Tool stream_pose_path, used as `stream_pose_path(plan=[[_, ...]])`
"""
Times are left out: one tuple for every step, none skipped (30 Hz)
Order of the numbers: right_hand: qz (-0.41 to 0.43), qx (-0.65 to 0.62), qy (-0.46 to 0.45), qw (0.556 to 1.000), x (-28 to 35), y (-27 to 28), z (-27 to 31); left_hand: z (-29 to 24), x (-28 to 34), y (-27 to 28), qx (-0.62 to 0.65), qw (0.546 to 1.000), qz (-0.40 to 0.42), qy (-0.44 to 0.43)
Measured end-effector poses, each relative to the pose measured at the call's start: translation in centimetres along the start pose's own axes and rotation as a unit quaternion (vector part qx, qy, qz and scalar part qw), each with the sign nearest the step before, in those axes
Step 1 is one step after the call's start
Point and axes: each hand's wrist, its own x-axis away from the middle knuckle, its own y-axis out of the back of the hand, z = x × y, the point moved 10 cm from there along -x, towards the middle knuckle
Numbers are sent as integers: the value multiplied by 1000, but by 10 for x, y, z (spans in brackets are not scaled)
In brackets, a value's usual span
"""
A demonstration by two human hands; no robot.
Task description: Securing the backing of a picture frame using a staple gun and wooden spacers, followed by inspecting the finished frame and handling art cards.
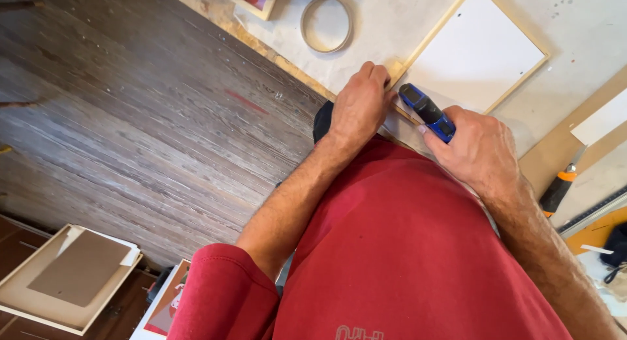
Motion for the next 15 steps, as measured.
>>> stream_pose_path(plan=[[2,3,0,1000,-1,-2,1,3,0,-1,3,1000,0,2],[-1,11,-2,1000,-3,-3,1,3,0,-2,-2,1000,-7,-3],[-5,17,-4,1000,-5,-3,0,3,-1,-2,-8,1000,-13,-10],[-4,20,-4,1000,-6,-1,2,4,-2,-3,-5,1000,-14,-9],[-3,31,-4,1000,-6,0,4,4,-2,-4,-11,1000,-15,-13],[-1,42,-3,999,-6,1,6,4,-2,-5,-17,1000,-17,-16],[-1,44,-3,999,-7,2,8,5,-2,-5,-16,1000,-17,-16],[8,73,-3,997,-8,2,11,4,-3,-6,-14,1000,-13,-18],[16,102,-2,995,-9,1,13,4,-4,-7,-12,1000,-8,-21],[16,103,-3,995,-11,3,15,5,-4,-8,-11,1000,-8,-21],[28,129,-3,991,-13,2,17,5,-5,-9,-14,999,-14,-29],[40,154,-3,987,-14,1,18,4,-5,-9,-16,999,-20,-37],[40,155,-4,987,-16,3,21,3,-5,-8,-16,999,-19,-37],[48,169,-5,985,-17,4,22,2,-6,-8,-22,999,-13,-39],[55,182,-8,982,-19,5,23,1,-6,-8,-28,999,-7,-41]])
